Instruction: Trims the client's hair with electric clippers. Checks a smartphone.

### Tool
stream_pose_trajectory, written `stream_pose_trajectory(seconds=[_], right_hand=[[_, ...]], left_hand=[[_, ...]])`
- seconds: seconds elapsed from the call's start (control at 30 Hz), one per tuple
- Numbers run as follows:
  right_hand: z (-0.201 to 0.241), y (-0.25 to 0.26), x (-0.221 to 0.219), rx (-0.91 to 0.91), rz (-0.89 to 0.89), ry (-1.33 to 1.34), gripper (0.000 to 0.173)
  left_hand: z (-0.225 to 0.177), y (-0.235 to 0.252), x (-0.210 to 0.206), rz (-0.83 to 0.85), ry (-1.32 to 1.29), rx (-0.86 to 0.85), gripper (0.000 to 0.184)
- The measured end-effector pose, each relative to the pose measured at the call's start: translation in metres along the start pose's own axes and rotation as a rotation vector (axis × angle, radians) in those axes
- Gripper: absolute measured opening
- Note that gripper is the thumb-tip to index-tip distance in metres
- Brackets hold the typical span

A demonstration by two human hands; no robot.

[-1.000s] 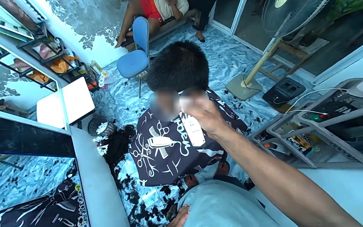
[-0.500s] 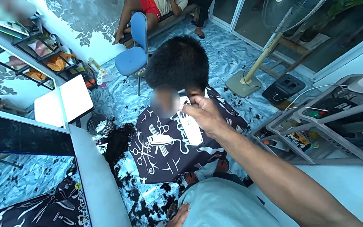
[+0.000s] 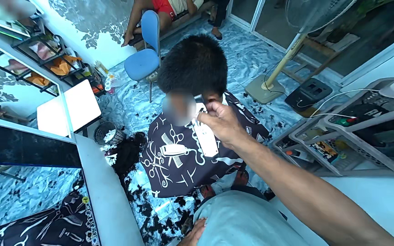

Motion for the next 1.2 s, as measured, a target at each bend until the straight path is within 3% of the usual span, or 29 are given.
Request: stream_pose_trajectory(seconds=[0.3,0.43,0.53,0.6,0.67,0.73,0.8,0.93,1.2], right_hand=[[0.008,-0.004,-0.004,0.029,0.026,-0.010,0.033],[-0.016,-0.006,0.000,-0.207,0.099,0.108,0.034],[-0.018,-0.005,-0.001,-0.242,0.106,0.278,0.033],[-0.016,-0.004,-0.003,-0.270,0.112,0.343,0.034],[-0.015,-0.004,-0.005,-0.302,0.110,0.361,0.033],[-0.012,-0.004,-0.007,-0.290,0.103,0.373,0.032],[-0.010,-0.006,-0.009,-0.262,0.101,0.365,0.031],[-0.014,-0.005,-0.010,-0.284,0.075,0.318,0.032],[-0.012,-0.003,-0.015,-0.253,0.030,0.271,0.043]], left_hand=[[0.005,-0.001,0.001,0.041,0.009,-0.024,0.114],[-0.004,0.004,0.005,0.048,0.005,0.004,0.117],[-0.003,0.002,0.004,0.014,-0.002,-0.003,0.117],[-0.038,0.010,0.014,0.044,0.011,0.090,0.103],[-0.100,0.028,0.026,0.086,0.056,0.299,0.081],[-0.115,0.032,0.027,0.056,0.048,0.354,0.076],[-0.100,0.026,0.025,0.059,0.059,0.286,0.079],[-0.012,0.000,0.006,0.021,-0.005,0.029,0.115],[0.000,0.002,0.004,0.048,0.044,-0.015,0.107]])
Point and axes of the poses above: each hand's wrist, its own y-axis towards the middle knuckle, its own x-axis out of the back of the hand, z = x × y, the point moved 2 cm from there along y, towards the middle knuckle, and after that the axes turned 5 degrees about -x, right-handed, at the moved point
